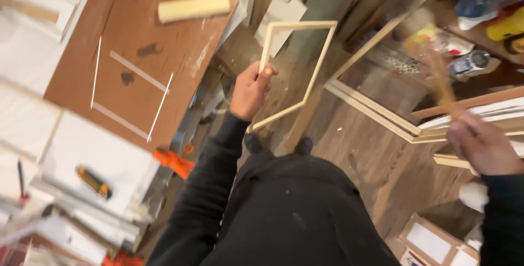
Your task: Measure and cut a piece of plexiglass or glass to fit a wooden frame.
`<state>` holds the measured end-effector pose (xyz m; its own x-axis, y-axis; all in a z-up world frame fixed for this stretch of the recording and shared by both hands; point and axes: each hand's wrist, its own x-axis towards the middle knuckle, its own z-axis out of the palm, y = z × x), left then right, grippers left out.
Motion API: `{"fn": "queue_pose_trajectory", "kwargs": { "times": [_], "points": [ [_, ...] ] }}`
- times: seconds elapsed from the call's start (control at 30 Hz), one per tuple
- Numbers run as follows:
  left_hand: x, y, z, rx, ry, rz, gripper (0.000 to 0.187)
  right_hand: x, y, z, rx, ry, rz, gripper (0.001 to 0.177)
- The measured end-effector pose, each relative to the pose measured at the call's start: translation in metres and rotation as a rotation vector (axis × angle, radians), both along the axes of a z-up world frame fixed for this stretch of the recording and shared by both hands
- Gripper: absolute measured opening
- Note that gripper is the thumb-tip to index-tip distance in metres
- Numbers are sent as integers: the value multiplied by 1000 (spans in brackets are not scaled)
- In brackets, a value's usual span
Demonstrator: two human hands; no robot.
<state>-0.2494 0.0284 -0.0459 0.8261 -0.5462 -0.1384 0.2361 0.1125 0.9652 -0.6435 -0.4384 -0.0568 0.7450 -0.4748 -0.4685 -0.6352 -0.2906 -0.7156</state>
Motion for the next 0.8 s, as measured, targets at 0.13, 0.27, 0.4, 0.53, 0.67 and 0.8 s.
{"fn": "queue_pose_trajectory", "kwargs": {
  "times": [0.13, 0.27, 0.4, 0.53, 0.67, 0.8],
  "points": [
    [-2, 13, 37, 20, 27, 2, 27, 48, -44, -20, -619, 662, 912, 36],
    [-17, 39, 71, 493, -676, -242, 18, -55, -177, -146, 103, -363, -18, 22],
    [-14, 59, 88, 794, -1566, -350, 17, 10, -120, -60, -292, -159, 433, 37],
    [-14, 78, 93, 771, -1599, -288, 14, 44, -125, -11, -281, -207, 450, 24],
    [-5, 93, 109, 611, -1510, -92, 22, 145, 0, 117, -175, 344, 983, 44],
    [-8, 99, 113, 470, -1224, -122, 28, 165, 87, 141, -525, 228, 562, 40]
  ]
}}
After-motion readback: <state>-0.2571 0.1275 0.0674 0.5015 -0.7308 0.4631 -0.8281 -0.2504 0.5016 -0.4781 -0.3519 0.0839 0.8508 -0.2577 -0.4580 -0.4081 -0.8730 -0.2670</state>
